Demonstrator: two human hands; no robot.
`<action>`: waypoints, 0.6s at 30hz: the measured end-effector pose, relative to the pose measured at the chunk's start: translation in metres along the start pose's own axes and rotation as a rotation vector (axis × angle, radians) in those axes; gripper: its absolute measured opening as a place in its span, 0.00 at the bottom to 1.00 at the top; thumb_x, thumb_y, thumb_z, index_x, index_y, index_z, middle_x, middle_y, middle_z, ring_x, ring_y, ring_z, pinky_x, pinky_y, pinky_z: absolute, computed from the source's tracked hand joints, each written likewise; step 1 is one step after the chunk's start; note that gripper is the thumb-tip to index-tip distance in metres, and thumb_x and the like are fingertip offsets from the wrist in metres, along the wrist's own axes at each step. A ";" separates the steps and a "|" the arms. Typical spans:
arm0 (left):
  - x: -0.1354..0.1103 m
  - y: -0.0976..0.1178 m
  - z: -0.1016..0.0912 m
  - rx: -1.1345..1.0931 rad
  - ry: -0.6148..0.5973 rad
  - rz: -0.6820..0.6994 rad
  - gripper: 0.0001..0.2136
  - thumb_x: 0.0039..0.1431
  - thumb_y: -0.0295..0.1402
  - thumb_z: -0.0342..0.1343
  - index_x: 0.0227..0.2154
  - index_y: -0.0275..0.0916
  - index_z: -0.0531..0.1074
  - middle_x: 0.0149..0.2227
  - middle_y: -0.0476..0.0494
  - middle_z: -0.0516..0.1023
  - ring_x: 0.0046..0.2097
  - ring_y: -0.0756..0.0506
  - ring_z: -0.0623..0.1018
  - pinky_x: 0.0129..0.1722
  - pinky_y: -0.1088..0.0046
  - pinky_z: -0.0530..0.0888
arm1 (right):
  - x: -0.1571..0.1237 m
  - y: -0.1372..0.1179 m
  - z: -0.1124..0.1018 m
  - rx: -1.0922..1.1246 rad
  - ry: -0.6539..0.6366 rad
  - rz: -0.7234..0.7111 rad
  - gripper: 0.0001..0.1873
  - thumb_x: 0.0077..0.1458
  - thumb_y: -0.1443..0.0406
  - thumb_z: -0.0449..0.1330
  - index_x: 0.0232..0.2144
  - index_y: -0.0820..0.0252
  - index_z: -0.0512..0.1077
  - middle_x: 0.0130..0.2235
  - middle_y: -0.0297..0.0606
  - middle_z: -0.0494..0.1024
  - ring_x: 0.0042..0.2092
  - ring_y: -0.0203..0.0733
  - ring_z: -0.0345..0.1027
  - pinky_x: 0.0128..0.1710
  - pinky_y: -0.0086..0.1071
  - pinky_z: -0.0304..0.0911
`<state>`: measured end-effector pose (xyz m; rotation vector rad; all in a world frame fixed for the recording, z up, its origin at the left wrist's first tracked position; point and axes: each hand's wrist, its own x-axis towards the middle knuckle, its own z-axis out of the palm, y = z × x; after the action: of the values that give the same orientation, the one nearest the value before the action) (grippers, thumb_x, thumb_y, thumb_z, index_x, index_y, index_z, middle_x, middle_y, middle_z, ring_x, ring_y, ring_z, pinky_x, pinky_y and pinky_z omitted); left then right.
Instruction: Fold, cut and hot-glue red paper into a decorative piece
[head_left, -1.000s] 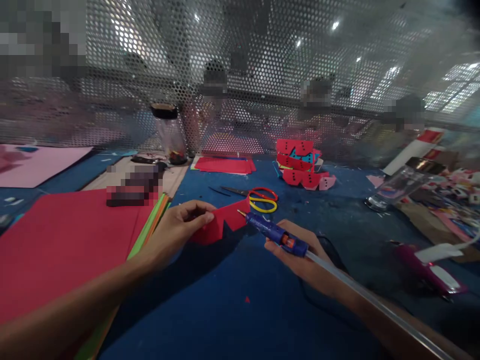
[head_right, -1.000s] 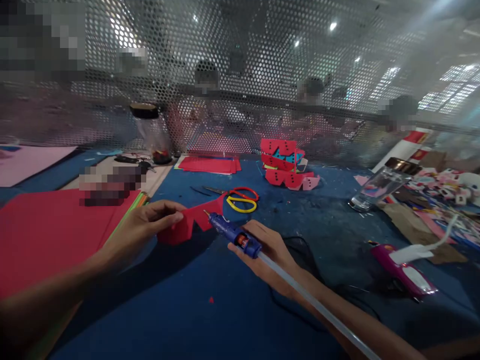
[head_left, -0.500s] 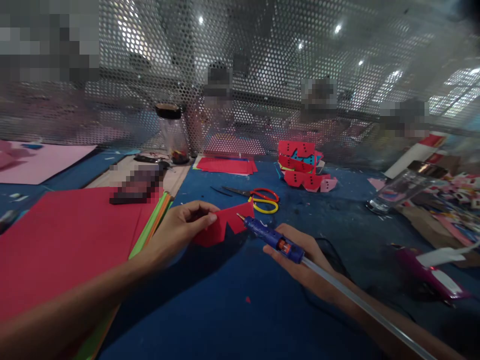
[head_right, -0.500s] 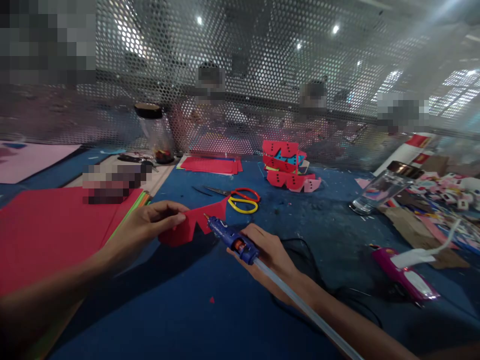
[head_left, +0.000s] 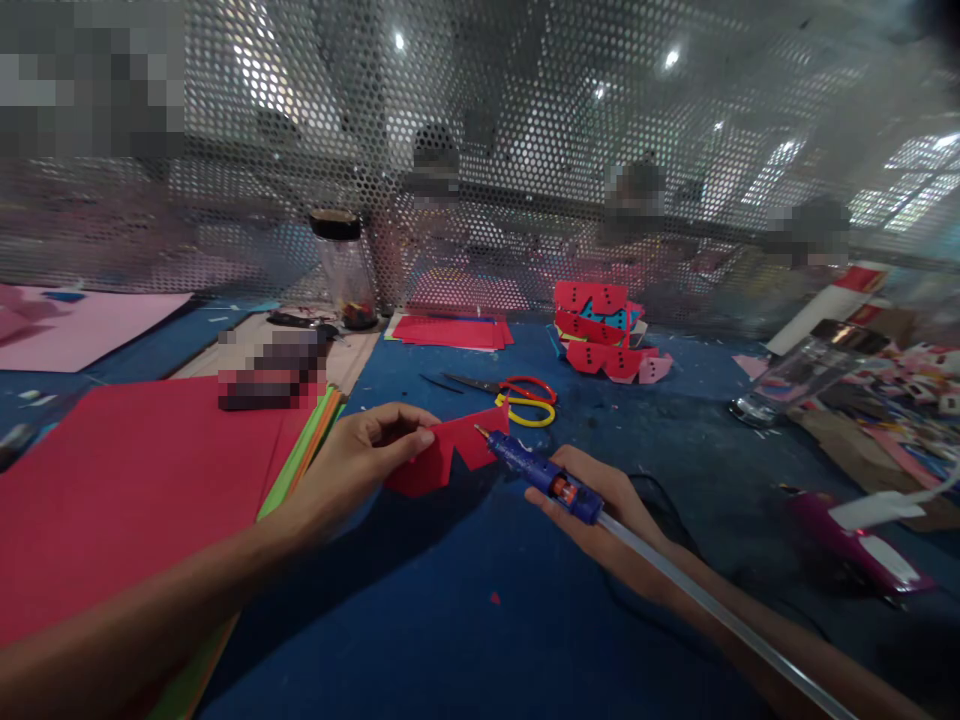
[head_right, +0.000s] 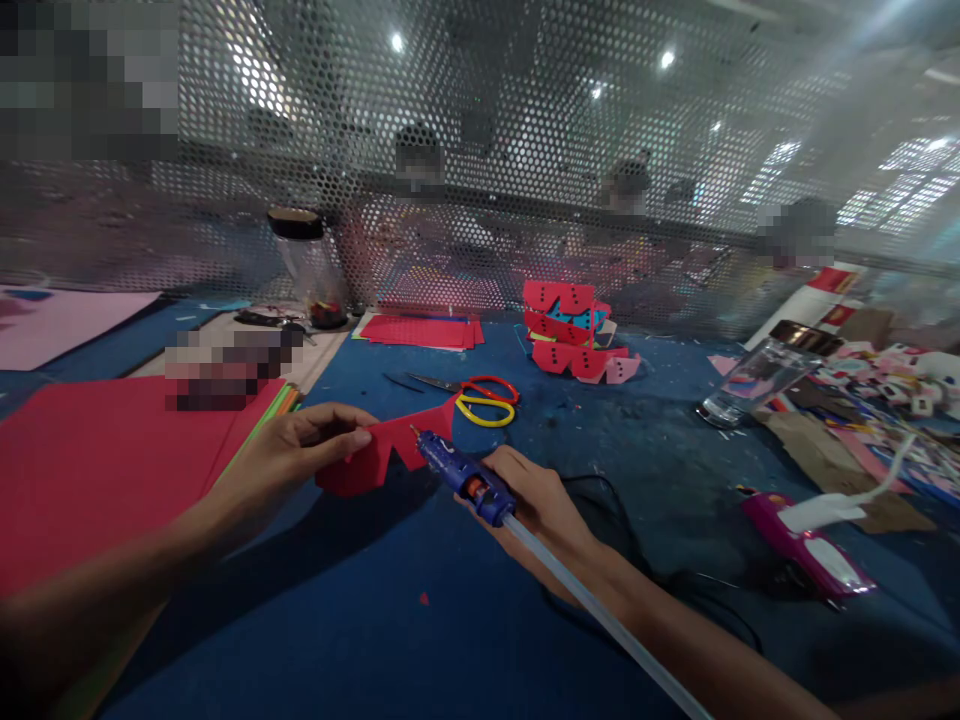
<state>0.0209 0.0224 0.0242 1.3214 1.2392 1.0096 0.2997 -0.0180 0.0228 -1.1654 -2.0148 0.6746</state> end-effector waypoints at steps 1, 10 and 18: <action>0.000 0.000 0.000 0.002 0.000 0.003 0.16 0.52 0.45 0.68 0.38 0.38 0.80 0.33 0.45 0.82 0.32 0.49 0.77 0.31 0.76 0.71 | 0.000 0.000 0.000 0.001 0.002 -0.004 0.12 0.64 0.59 0.61 0.30 0.57 0.67 0.30 0.31 0.69 0.28 0.33 0.60 0.28 0.27 0.58; -0.001 0.002 0.001 0.014 0.001 0.011 0.17 0.52 0.46 0.68 0.38 0.38 0.80 0.32 0.44 0.82 0.32 0.47 0.78 0.29 0.75 0.72 | 0.000 -0.001 -0.002 -0.048 -0.018 -0.001 0.11 0.65 0.60 0.61 0.31 0.57 0.67 0.31 0.30 0.69 0.29 0.33 0.61 0.30 0.28 0.57; -0.002 0.004 0.002 0.015 0.015 0.009 0.16 0.50 0.45 0.69 0.36 0.39 0.80 0.32 0.44 0.82 0.31 0.47 0.78 0.28 0.74 0.73 | -0.002 0.005 -0.001 -0.089 -0.027 -0.015 0.08 0.63 0.63 0.61 0.32 0.57 0.68 0.32 0.31 0.70 0.30 0.34 0.62 0.31 0.28 0.57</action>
<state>0.0233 0.0209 0.0284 1.3344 1.2557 1.0191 0.3036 -0.0175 0.0191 -1.1969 -2.0929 0.6022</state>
